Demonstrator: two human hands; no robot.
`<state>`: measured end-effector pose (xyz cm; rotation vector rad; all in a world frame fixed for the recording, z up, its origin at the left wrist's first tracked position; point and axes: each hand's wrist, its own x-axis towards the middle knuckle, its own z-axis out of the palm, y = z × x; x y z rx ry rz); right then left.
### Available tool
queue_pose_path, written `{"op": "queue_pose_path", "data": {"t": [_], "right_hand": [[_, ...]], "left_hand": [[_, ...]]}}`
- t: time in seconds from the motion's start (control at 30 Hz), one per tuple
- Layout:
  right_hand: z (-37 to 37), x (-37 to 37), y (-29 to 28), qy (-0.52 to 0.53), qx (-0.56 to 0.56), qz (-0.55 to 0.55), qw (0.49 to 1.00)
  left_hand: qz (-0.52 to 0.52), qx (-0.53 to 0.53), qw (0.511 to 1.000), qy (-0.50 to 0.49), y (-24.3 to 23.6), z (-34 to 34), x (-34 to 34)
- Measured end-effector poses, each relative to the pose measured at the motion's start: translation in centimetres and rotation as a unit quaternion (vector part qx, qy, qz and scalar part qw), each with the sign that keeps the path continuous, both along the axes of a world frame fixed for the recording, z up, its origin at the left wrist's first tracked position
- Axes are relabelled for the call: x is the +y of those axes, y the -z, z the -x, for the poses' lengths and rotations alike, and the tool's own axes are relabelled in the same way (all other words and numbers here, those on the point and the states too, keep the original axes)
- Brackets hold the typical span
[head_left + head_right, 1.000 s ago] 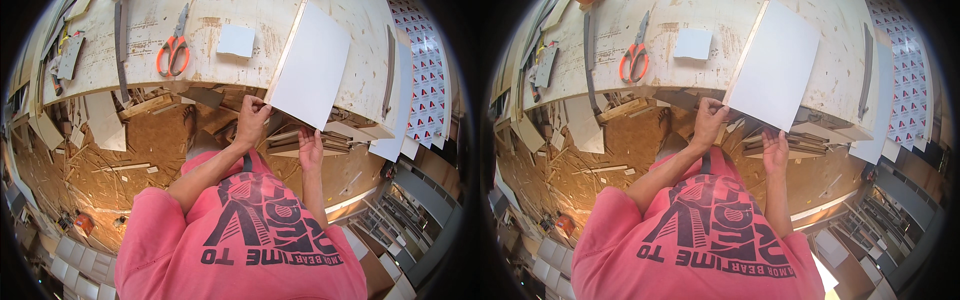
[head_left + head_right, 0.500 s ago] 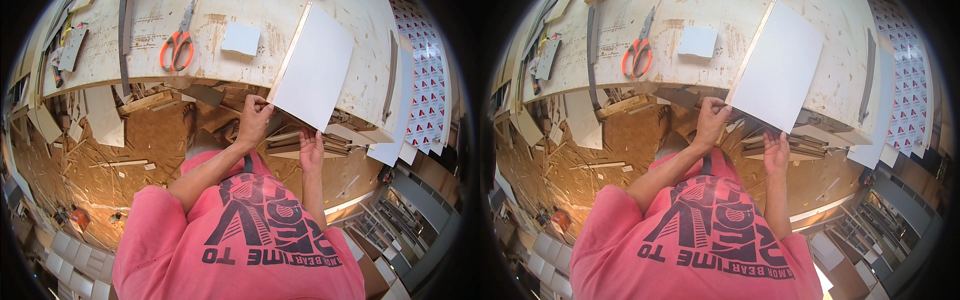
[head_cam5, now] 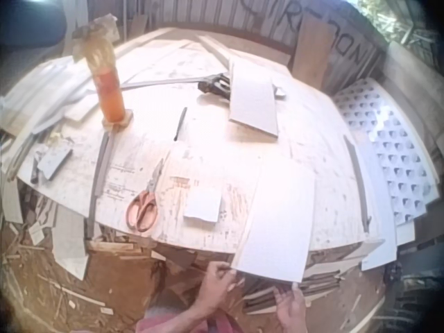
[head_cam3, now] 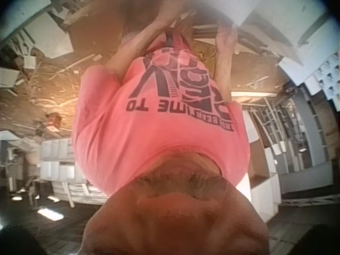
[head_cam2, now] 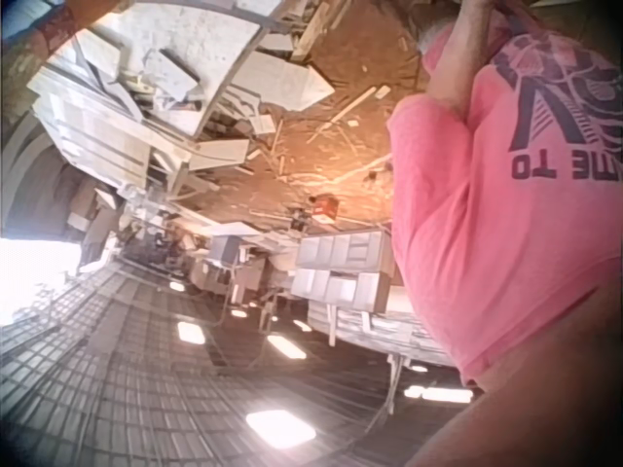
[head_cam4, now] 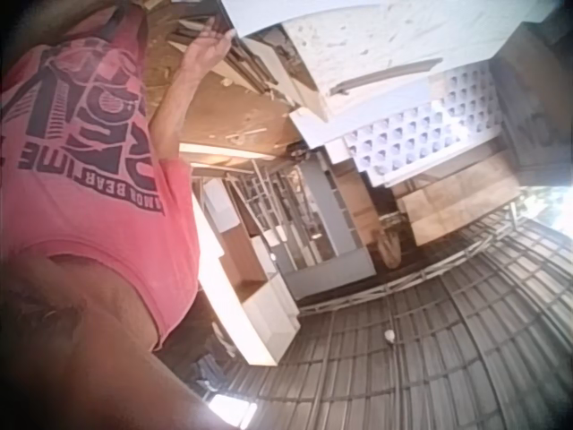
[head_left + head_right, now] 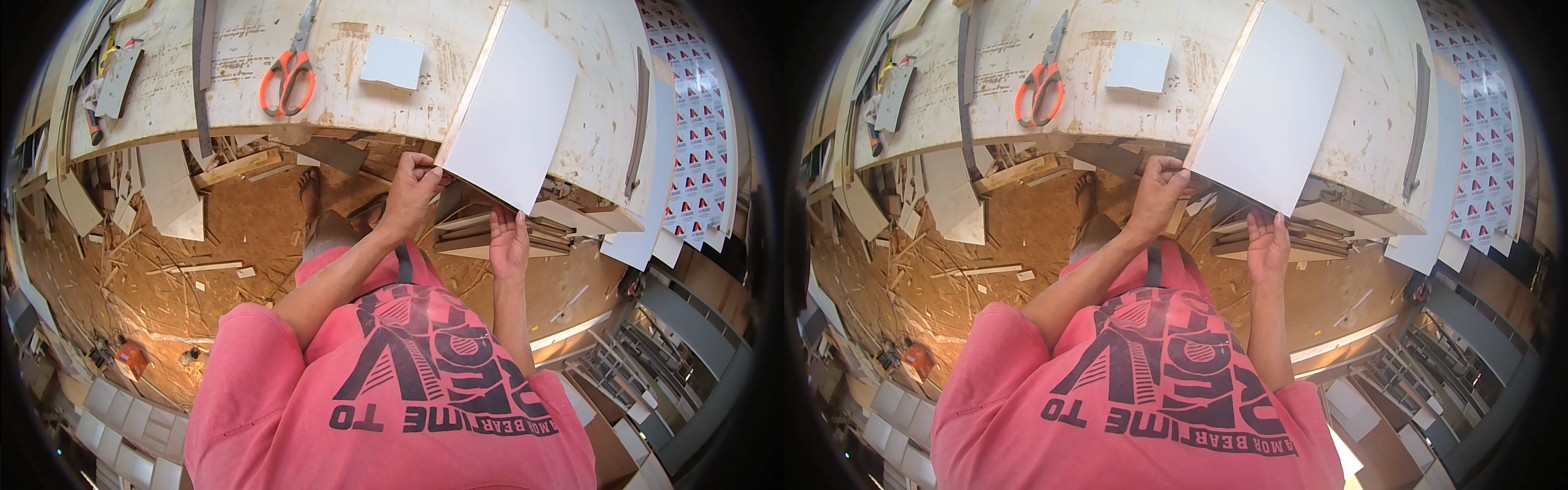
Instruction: The person applies a brown edging strip to a white wooden board, using a small white block to press the strip into place and then handling a long wooden veneer.
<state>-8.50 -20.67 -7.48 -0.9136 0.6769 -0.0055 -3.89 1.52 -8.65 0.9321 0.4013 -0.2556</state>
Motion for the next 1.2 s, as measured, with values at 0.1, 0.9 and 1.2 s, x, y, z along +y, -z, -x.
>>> {"op": "queue_pose_path", "data": {"t": [0.1, 0.9, 1.2], "right_hand": [[0.1, -0.1, 0.0, -0.001, -0.003, -0.005, 1.000], [-0.4, 1.3, -0.1, 0.072, 0.003, -0.011, 0.997], [-0.7, 1.1, -0.2, 0.078, -0.009, -0.035, 0.996]], "left_hand": [[-0.002, -0.012, 1.000, 0.026, 0.6, 0.1, 0.3], [-0.059, 0.026, 0.997, 0.033, -1.2, -1.0, -0.3], [-0.088, 0.050, 0.994, 0.051, -2.4, -1.1, -0.3]]}}
